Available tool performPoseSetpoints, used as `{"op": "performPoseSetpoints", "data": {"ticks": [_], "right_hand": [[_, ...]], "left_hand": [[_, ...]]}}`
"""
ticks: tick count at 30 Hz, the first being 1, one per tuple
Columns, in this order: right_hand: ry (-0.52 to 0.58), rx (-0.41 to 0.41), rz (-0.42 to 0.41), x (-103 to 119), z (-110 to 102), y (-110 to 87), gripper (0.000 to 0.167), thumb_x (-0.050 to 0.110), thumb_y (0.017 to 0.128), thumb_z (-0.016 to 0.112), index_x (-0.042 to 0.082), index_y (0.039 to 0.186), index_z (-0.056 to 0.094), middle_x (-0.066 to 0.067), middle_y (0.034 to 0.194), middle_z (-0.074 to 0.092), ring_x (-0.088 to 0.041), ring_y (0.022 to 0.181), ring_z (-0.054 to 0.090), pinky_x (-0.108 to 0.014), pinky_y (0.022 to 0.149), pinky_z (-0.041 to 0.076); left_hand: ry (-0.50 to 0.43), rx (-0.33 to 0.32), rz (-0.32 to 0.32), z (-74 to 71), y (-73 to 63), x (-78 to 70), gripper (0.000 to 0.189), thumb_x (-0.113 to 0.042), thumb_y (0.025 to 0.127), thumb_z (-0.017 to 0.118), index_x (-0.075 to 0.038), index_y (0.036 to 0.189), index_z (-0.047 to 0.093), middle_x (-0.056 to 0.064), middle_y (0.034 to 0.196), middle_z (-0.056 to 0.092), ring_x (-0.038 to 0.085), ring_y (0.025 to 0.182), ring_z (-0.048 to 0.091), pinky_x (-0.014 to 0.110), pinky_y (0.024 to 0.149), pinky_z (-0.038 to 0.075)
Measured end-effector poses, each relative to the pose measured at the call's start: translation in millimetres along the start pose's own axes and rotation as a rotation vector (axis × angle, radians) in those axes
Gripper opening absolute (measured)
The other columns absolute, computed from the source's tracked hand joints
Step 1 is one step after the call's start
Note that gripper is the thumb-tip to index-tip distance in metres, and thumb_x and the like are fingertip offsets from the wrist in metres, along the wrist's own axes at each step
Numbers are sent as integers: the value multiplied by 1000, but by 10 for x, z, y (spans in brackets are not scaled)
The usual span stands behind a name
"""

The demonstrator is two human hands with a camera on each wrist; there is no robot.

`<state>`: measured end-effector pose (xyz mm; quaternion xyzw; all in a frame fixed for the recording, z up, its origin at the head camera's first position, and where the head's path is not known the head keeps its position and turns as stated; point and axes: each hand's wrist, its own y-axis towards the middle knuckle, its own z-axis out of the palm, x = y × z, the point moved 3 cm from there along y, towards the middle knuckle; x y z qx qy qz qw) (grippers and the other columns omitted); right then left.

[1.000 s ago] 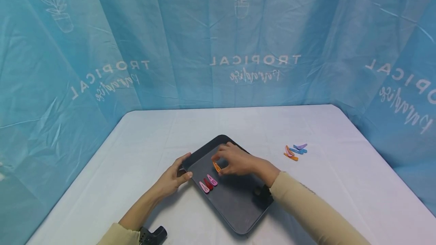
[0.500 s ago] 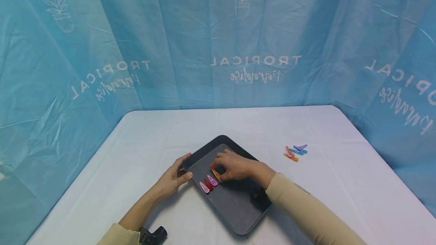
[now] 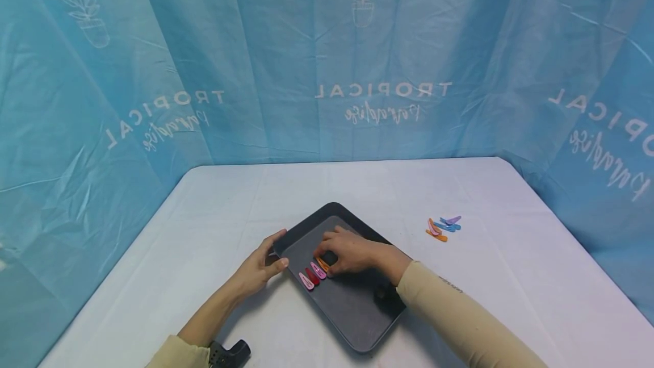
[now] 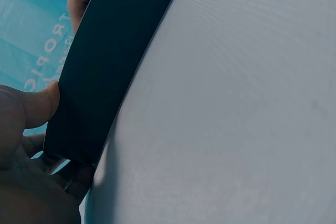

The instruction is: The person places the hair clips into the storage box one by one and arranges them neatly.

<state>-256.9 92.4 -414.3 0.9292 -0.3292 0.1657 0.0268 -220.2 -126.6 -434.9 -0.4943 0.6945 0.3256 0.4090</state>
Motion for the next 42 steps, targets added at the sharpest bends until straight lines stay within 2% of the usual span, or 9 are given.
{"op": "performPoseSetpoints", "data": {"ticks": [3, 10, 21, 30, 39, 42], "right_hand": [[-13, 5, 1, 6, 0, -1, 44, 28, 81, 74, 22, 123, 63, 6, 113, 55, -11, 102, 42, -33, 90, 42], [-12, 18, -4, 15, -14, 2, 45, 28, 81, 74, 23, 123, 63, 5, 114, 55, -11, 102, 42, -33, 90, 42], [-6, 33, 7, -8, -4, 5, 47, 31, 80, 75, 25, 124, 62, 6, 113, 53, -11, 101, 40, -32, 89, 41], [2, 32, -2, -20, -9, 3, 50, 32, 79, 75, 23, 126, 61, 6, 117, 54, -12, 105, 42, -34, 91, 42], [62, 21, 10, -22, -56, -16, 47, 31, 81, 73, 20, 125, 60, 6, 119, 57, -13, 111, 46, -38, 98, 42], [88, -10, 16, -10, -117, -51, 46, 28, 81, 73, 18, 124, 61, 5, 119, 58, -14, 110, 47, -39, 97, 44]], "left_hand": [[-7, 1, -2, 0, 2, 0, 66, -17, 92, 60, -17, 149, 27, 20, 155, 21, 43, 140, 25, 55, 101, 40], [-3, 11, -1, 4, 4, 8, 67, -17, 93, 60, -16, 150, 25, 21, 156, 19, 44, 141, 21, 57, 103, 37], [-38, 10, 6, -2, 2, -18, 66, -15, 92, 60, -15, 149, 26, 20, 156, 19, 42, 141, 23, 56, 102, 39], [-20, 9, 3, -4, 7, -6, 66, -16, 92, 60, -16, 149, 26, 20, 156, 20, 43, 140, 24, 57, 103, 37], [-23, 11, 1, -3, 10, 2, 67, -16, 92, 60, -16, 150, 26, 19, 156, 20, 43, 142, 18, 60, 107, 31], [-35, 13, -1, -2, 5, -8, 67, -16, 92, 60, -16, 150, 26, 19, 156, 19, 43, 141, 21, 58, 105, 35]]}}
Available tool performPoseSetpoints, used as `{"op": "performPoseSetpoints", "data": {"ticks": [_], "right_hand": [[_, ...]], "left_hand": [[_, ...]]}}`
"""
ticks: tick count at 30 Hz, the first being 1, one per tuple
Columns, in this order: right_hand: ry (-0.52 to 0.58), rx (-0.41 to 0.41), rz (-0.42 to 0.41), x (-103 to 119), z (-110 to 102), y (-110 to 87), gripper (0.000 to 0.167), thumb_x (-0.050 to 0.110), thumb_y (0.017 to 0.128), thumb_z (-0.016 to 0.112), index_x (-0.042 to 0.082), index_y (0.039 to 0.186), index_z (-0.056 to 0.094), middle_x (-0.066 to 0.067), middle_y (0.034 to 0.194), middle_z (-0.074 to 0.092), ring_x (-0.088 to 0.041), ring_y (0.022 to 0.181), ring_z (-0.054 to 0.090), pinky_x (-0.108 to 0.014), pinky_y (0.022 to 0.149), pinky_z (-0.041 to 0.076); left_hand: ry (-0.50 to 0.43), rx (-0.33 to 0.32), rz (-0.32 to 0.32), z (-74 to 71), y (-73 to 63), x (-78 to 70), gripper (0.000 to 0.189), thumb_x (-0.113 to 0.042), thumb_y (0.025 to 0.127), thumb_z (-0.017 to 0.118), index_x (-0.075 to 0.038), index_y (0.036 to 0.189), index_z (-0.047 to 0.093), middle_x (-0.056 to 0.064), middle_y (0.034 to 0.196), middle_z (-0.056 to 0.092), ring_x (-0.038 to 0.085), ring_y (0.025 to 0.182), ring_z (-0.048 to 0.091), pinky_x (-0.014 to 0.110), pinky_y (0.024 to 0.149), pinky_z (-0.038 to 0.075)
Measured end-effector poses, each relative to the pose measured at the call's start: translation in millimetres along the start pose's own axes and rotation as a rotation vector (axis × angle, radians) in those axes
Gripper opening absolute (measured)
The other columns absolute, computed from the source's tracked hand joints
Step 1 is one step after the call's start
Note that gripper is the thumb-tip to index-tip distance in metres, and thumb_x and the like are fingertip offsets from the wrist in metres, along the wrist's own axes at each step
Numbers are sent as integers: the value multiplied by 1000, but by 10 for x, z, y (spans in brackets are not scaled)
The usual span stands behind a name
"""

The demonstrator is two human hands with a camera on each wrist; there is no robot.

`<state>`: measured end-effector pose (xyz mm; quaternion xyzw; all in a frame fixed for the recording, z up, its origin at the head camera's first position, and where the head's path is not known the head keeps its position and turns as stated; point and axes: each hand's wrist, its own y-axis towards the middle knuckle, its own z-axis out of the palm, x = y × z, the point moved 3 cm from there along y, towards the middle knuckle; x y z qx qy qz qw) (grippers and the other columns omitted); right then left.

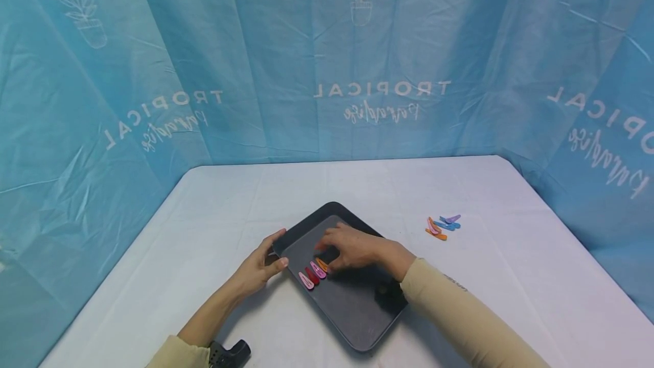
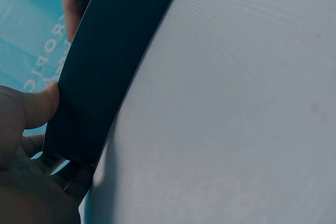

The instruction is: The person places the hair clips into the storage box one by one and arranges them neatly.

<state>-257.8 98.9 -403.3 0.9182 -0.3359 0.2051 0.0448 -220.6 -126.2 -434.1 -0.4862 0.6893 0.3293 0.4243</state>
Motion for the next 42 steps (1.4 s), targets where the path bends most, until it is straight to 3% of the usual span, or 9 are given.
{"op": "performPoseSetpoints", "data": {"ticks": [10, 18, 24, 31, 38, 42], "right_hand": [[46, -107, 15, -17, -279, -156, 47, 27, 84, 71, 14, 127, 59, 3, 122, 57, -18, 113, 47, -39, 93, 46], [34, -260, 53, -91, -507, -351, 47, 29, 84, 72, 18, 127, 59, 0, 120, 59, -18, 107, 48, -40, 89, 46], [24, -380, 118, -187, -655, -529, 47, 29, 82, 73, 13, 125, 60, -3, 115, 61, -18, 104, 48, -40, 84, 45], [20, -485, 208, -352, -744, -719, 50, 31, 82, 73, 12, 125, 59, -6, 115, 61, -22, 107, 48, -43, 84, 45], [63, -572, 316, -529, -788, -927, 50, 31, 84, 71, 10, 127, 58, -12, 119, 60, -29, 111, 47, -52, 89, 44], [76, -609, 379, -625, -801, -1055, 51, 32, 85, 69, 7, 128, 57, -15, 121, 57, -31, 110, 47, -53, 89, 43]], "left_hand": [[12, -5, -4, 3, 4, 26, 66, -16, 92, 60, -17, 149, 26, 19, 156, 20, 43, 142, 18, 61, 108, 28], [4, 5, -1, 8, 2, 32, 67, -17, 93, 60, -16, 150, 25, 21, 156, 19, 44, 141, 20, 59, 105, 33], [1, 8, 0, 5, 3, 34, 68, -18, 92, 60, -15, 150, 24, 20, 156, 18, 42, 143, 17, 60, 108, 29], [43, 16, 75, 6, -8, 35, 69, -21, 93, 60, -10, 150, 23, 26, 153, 20, 48, 139, 19, 62, 104, 32], [-4, 5, 4, 12, 5, 47, 67, -19, 93, 60, -15, 150, 25, 18, 156, 19, 40, 144, 14, 60, 111, 24], [-10, -8, 6, 12, -4, 18, 66, -15, 92, 60, -14, 149, 27, 18, 156, 21, 41, 144, 16, 60, 110, 25]]}}
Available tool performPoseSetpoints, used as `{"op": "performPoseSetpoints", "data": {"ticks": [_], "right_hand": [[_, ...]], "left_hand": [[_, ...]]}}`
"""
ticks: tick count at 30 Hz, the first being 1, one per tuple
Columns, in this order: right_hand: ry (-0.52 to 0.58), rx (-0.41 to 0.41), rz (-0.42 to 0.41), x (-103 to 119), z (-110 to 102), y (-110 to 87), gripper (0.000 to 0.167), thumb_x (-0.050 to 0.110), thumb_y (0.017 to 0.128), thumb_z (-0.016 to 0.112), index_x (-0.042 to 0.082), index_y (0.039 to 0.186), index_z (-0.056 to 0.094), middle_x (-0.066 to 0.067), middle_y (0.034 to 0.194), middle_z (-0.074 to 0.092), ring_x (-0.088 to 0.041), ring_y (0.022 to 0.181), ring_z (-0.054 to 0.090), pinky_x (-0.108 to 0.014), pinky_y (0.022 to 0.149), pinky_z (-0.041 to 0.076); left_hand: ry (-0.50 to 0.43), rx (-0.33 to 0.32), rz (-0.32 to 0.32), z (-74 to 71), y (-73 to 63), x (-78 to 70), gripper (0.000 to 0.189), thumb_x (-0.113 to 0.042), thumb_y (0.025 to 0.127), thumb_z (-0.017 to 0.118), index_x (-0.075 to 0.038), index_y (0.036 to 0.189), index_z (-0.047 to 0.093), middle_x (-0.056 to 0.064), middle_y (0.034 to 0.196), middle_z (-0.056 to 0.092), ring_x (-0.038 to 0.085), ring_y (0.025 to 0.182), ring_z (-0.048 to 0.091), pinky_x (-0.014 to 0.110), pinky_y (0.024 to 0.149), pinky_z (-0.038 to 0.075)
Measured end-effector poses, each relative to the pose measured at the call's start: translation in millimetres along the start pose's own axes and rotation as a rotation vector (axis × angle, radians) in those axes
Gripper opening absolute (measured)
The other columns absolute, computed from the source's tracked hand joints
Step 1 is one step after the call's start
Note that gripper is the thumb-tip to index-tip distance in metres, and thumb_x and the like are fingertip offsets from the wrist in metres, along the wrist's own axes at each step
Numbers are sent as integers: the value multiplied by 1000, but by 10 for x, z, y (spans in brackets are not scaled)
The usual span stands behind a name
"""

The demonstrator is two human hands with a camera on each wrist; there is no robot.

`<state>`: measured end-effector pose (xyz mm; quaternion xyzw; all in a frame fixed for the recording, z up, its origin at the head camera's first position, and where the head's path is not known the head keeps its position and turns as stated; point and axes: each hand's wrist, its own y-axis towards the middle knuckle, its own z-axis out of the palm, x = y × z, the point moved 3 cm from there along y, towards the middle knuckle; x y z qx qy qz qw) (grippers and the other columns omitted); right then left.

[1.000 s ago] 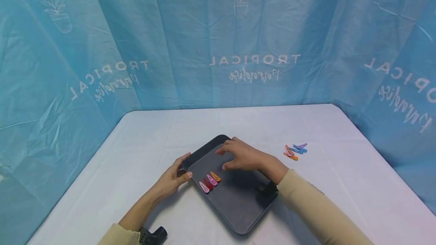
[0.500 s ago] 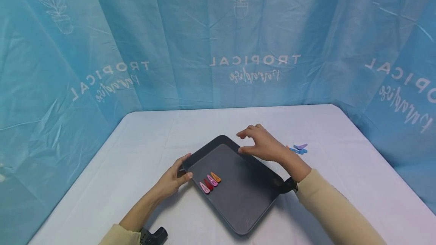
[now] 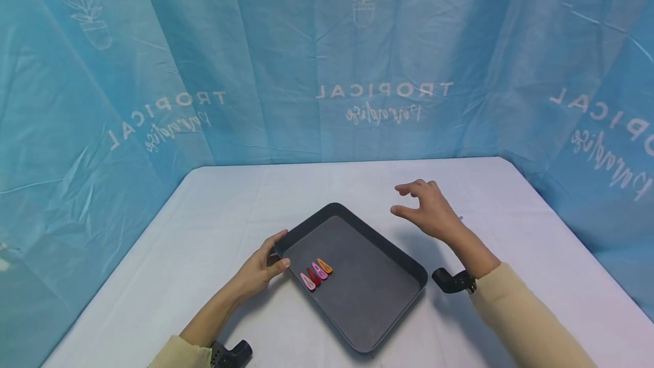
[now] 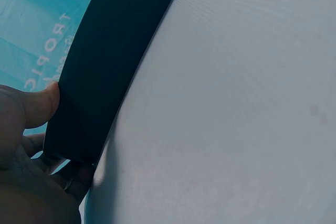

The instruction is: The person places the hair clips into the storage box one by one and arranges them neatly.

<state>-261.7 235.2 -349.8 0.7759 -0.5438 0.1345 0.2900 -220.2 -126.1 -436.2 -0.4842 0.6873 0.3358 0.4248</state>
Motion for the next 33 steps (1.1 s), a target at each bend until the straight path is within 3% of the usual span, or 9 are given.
{"op": "performPoseSetpoints", "data": {"ticks": [9, 15, 21, 29, 33], "right_hand": [[-17, -64, 114, -405, -97, -120, 55, 36, 88, 66, 0, 128, 55, -23, 121, 56, -42, 107, 49, -56, 84, 43], [-71, -72, 237, -659, -115, -175, 59, 40, 89, 63, -1, 130, 52, -26, 122, 53, -44, 112, 45, -59, 85, 42], [-122, -107, 330, -887, -96, -224, 57, 38, 88, 64, -4, 126, 54, -28, 121, 51, -43, 110, 41, -53, 78, 42], [-156, -99, 429, -1079, -35, -249, 59, 36, 86, 65, -7, 124, 54, -32, 120, 49, -45, 108, 37, -51, 75, 41], [-176, -79, 450, -1131, -25, -247, 61, 37, 85, 66, -8, 123, 53, -33, 118, 49, -46, 104, 38, -51, 73, 41]], "left_hand": [[7, 4, 2, -4, 12, 16, 66, -15, 92, 60, -14, 149, 26, 20, 156, 20, 41, 144, 14, 61, 111, 22], [7, 7, -4, -1, 11, 22, 67, -14, 92, 60, -14, 150, 25, 20, 156, 19, 41, 144, 14, 61, 111, 22], [0, 15, 8, -3, 1, 20, 67, -15, 92, 60, -13, 149, 25, 22, 156, 19, 43, 143, 15, 61, 109, 26], [-19, 14, -8, 6, 14, 30, 67, -14, 93, 59, -15, 150, 24, 18, 157, 17, 39, 145, 11, 60, 111, 22], [-27, 9, -16, 11, 14, 27, 67, -14, 93, 59, -15, 150, 24, 18, 157, 17, 40, 144, 14, 58, 109, 28]]}}
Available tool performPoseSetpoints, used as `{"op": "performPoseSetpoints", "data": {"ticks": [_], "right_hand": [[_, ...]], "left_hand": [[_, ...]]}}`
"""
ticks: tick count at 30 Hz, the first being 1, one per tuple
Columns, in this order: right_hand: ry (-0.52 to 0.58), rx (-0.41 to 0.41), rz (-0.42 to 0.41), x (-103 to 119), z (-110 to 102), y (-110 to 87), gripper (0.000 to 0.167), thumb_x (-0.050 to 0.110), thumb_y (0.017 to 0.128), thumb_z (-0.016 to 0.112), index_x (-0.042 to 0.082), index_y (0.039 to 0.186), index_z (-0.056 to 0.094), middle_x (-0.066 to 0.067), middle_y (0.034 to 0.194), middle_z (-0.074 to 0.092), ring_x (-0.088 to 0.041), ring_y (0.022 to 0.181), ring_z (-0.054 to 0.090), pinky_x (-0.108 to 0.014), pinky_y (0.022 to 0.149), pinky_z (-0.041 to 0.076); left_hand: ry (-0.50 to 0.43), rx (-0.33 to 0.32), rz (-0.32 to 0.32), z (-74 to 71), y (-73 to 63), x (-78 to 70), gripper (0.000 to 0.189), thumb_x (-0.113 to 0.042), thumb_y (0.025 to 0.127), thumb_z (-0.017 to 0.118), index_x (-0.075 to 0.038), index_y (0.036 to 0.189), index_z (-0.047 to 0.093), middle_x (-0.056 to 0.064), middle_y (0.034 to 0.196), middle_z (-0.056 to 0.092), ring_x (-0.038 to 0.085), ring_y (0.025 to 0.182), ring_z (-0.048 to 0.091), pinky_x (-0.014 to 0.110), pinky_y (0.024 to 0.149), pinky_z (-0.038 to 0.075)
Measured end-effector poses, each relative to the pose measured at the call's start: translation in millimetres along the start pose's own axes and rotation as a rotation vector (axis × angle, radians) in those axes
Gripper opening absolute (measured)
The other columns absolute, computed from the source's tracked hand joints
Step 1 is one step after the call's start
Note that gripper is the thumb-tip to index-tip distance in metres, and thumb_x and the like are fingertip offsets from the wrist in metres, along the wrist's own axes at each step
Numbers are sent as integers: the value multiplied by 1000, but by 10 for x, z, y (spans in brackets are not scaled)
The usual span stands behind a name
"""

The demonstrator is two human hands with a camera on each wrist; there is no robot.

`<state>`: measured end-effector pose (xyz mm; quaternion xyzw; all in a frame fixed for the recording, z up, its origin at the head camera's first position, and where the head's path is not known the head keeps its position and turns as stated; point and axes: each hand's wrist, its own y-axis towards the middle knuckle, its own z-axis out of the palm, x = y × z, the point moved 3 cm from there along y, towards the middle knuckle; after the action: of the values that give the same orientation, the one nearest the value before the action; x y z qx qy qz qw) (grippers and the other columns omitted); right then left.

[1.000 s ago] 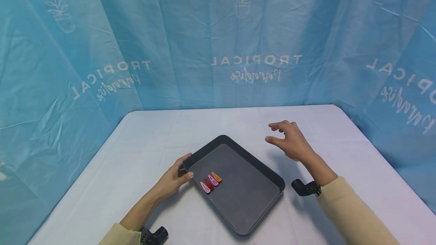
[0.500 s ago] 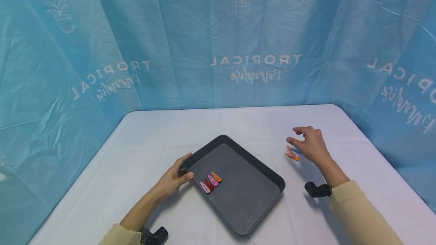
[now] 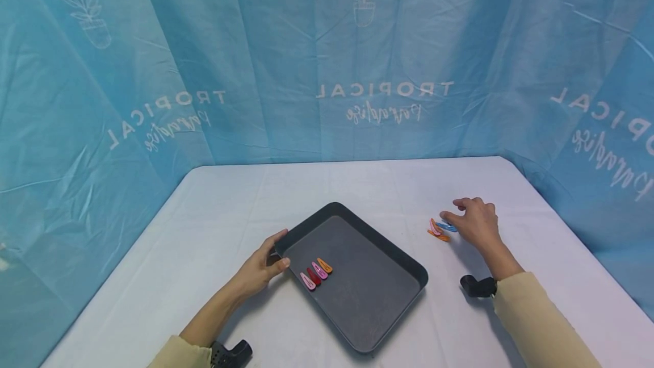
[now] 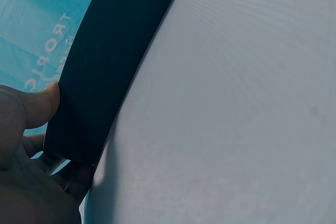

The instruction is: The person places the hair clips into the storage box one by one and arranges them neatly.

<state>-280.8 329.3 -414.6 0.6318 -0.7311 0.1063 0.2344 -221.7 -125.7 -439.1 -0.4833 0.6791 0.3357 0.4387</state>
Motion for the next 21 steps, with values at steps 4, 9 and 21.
{"op": "performPoseSetpoints", "data": {"ticks": [4, 9, 21], "right_hand": [[-21, 14, 18, -44, 14, 12, 62, 37, 85, 66, -9, 123, 53, -34, 117, 50, -47, 102, 38, -50, 73, 41], [-21, 48, 44, -99, 37, 22, 63, 38, 85, 65, -10, 124, 51, -34, 120, 48, -48, 103, 37, -51, 72, 41], [-86, 82, 54, -181, 50, 6, 66, 40, 83, 66, -12, 121, 53, -35, 114, 52, -48, 98, 40, -53, 74, 36]], "left_hand": [[15, -2, -2, 0, -1, 7, 68, -15, 93, 59, -17, 150, 24, 17, 157, 18, 40, 144, 15, 59, 109, 29], [24, -5, -1, -2, 4, 18, 67, -14, 93, 59, -15, 150, 24, 18, 156, 19, 40, 144, 15, 60, 110, 24], [49, 5, 39, -8, -8, 2, 67, -17, 93, 59, -14, 150, 24, 23, 155, 19, 46, 142, 15, 64, 108, 25]]}}
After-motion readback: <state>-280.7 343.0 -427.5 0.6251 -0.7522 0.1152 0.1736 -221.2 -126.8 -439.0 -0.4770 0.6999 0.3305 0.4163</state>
